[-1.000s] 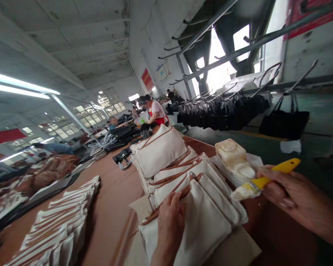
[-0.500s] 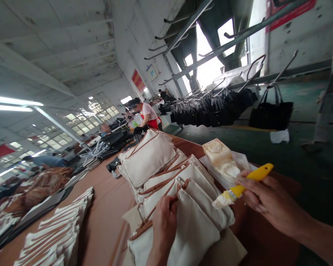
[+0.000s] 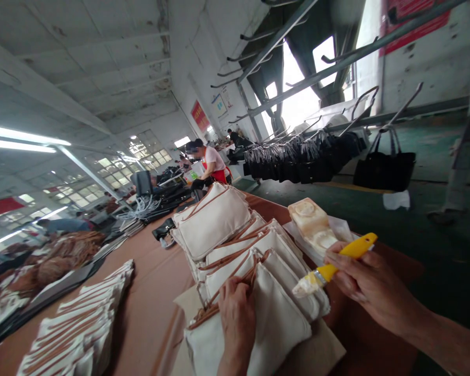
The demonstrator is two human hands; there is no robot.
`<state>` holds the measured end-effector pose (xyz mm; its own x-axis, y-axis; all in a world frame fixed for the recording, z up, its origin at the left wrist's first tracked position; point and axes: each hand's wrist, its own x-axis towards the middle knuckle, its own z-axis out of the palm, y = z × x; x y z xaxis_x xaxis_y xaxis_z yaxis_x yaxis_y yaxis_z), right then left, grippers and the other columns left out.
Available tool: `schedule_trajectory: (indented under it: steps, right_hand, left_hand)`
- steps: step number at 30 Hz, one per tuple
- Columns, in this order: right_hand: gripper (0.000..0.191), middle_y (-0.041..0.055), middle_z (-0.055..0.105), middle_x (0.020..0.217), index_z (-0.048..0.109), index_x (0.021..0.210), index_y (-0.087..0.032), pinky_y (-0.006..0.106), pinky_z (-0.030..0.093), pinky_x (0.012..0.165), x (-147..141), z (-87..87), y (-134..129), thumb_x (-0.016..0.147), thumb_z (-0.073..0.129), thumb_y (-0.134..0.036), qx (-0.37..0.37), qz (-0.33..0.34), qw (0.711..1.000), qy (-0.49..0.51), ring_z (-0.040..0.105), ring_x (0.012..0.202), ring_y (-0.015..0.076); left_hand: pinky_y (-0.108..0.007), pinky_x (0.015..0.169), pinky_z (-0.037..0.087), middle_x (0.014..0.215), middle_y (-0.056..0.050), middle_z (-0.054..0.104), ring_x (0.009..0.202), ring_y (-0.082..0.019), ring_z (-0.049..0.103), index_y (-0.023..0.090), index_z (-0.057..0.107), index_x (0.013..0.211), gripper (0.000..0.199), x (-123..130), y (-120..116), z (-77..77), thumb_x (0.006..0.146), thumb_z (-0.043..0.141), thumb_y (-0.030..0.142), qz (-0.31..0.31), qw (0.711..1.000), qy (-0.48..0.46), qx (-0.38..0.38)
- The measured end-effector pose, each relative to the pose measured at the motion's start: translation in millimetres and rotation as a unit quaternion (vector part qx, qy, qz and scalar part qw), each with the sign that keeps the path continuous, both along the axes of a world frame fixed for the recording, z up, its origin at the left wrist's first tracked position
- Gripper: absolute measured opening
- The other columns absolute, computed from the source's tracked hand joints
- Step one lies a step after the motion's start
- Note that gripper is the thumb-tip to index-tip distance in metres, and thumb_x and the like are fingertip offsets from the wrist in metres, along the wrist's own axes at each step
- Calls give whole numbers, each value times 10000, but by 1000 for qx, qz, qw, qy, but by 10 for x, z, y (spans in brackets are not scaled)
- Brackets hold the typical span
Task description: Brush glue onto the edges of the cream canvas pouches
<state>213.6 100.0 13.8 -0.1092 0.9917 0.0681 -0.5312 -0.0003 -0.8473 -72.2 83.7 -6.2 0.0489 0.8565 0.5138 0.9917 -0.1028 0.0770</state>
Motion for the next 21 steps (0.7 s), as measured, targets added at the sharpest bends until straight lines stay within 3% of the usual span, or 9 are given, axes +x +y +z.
schedule_trajectory:
  steps: [3,5,8,11,16,21]
  right_hand:
    - [276,-74,343,470,592,866,-176,196,230,419,92,-6,12,907,672,-438,4,-19,1000,3,271,429,67]
    - [259,-71,347,462,599,872,-172,201,223,412,141,-6,31,911,671,-418,5,-22,1000,7,271,418,66]
    - [239,-64,348,458,613,865,-160,212,214,403,174,2,47,913,676,-386,3,-17,1000,8,277,409,67]
    - [239,-62,349,451,601,826,-164,215,206,398,146,16,33,896,700,-370,3,-21,1000,12,287,406,70]
    - [259,-56,360,451,592,785,-164,221,200,395,120,62,-30,889,702,-374,11,-5,1000,10,279,401,70]
    - [234,-53,365,462,602,786,-167,227,197,405,260,100,-58,902,688,-351,5,-15,1000,15,278,409,73]
  left_hand:
    - [-441,827,531,1109,-109,609,997,-276,598,206,652,824,107,-38,-86,-12,854,571,143,-21,998,-9,57]
    - [-370,853,541,1135,-107,606,1027,-236,614,216,645,939,137,-98,-243,-64,907,519,173,-58,994,-13,97]
    - [-217,692,541,960,-62,649,834,-152,659,224,613,962,151,-171,-533,-197,955,465,199,-76,992,-11,99]
    - [-188,641,509,863,-35,656,744,-130,654,228,616,916,169,-156,-733,-269,972,457,220,-72,992,5,101]
    - [-196,637,492,832,-32,621,720,-129,621,220,631,956,112,-43,-752,-152,948,520,211,-51,993,20,108]
    - [-233,674,531,924,-61,677,765,-160,660,251,622,1085,209,-43,-723,-148,944,480,191,-125,989,67,42]
